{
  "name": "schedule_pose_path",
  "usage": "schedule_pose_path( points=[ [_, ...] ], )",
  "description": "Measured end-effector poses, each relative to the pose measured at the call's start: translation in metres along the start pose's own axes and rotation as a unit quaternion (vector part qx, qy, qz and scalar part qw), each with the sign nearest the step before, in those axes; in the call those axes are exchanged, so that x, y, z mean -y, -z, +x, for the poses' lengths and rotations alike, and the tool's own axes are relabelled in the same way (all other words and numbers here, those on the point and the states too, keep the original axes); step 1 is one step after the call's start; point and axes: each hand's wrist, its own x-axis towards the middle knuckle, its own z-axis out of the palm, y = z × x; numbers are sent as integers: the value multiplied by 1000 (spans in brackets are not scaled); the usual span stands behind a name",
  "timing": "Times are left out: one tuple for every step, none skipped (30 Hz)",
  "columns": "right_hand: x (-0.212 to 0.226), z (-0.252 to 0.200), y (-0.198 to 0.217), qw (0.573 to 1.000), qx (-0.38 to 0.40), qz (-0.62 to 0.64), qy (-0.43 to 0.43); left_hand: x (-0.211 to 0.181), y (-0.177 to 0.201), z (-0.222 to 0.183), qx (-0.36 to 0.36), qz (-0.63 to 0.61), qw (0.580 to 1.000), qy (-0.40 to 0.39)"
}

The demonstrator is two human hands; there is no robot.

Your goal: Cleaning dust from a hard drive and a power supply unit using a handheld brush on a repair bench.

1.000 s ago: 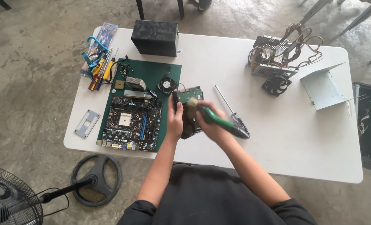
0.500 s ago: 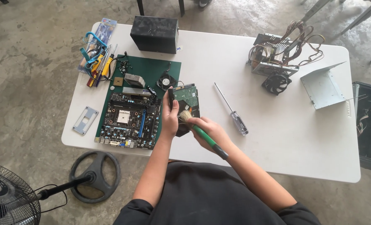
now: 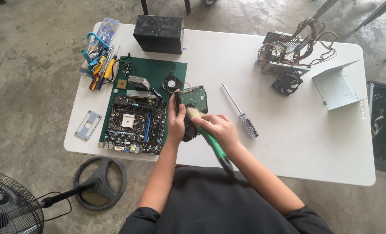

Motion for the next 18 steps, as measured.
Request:
schedule_pose_path(
  points=[
    [3,0,4,1000,0,1,-1,-4,-1,-2,1,1,1000,1],
    [5,0,9,1000,3,0,-18,-8,-2,-4,-2,-9,1000,3],
    [5,3,13,999,4,-2,-33,-11,-4,-3,-3,-20,1000,2],
    [-5,-4,2,999,1,-3,-33,-5,-1,1,-1,-19,1000,-1],
    [-14,-14,-8,999,5,-3,-40,3,2,2,-11,-2,1000,-7],
    [-25,-23,-18,999,8,-3,-46,10,4,3,-21,15,1000,-14],
    [-14,-14,-14,999,5,-6,-46,13,1,4,-18,13,1000,-17],
    [-3,-6,-10,999,-9,7,-44,15,-3,5,-19,10,1000,-13],
    [8,1,-5,999,-23,20,-42,18,-7,2,-21,7,1000,-6],
    [9,5,1,999,-23,18,-43,18,-14,3,-19,6,1000,-6],
    [13,9,5,998,-31,27,-45,19,-18,2,-20,3,1000,4],
    [17,12,9,997,-39,37,-48,19,-22,0,-21,0,1000,14],
    [10,4,7,997,-40,37,-49,14,-22,1,-19,0,1000,14],
    [4,-4,5,997,-30,27,-60,8,-23,2,-18,2,1000,7],
    [-4,-11,5,997,-20,15,-69,3,-25,4,-18,3,1000,-2],
    [-5,-7,7,997,-21,14,-68,10,-26,7,-17,2,1000,-3],
    [-5,-7,9,998,-33,12,-46,18,-27,7,-22,8,1000,4],
    [-4,-6,11,999,-45,11,-24,26,-28,6,-27,14,999,11]
  ],
)
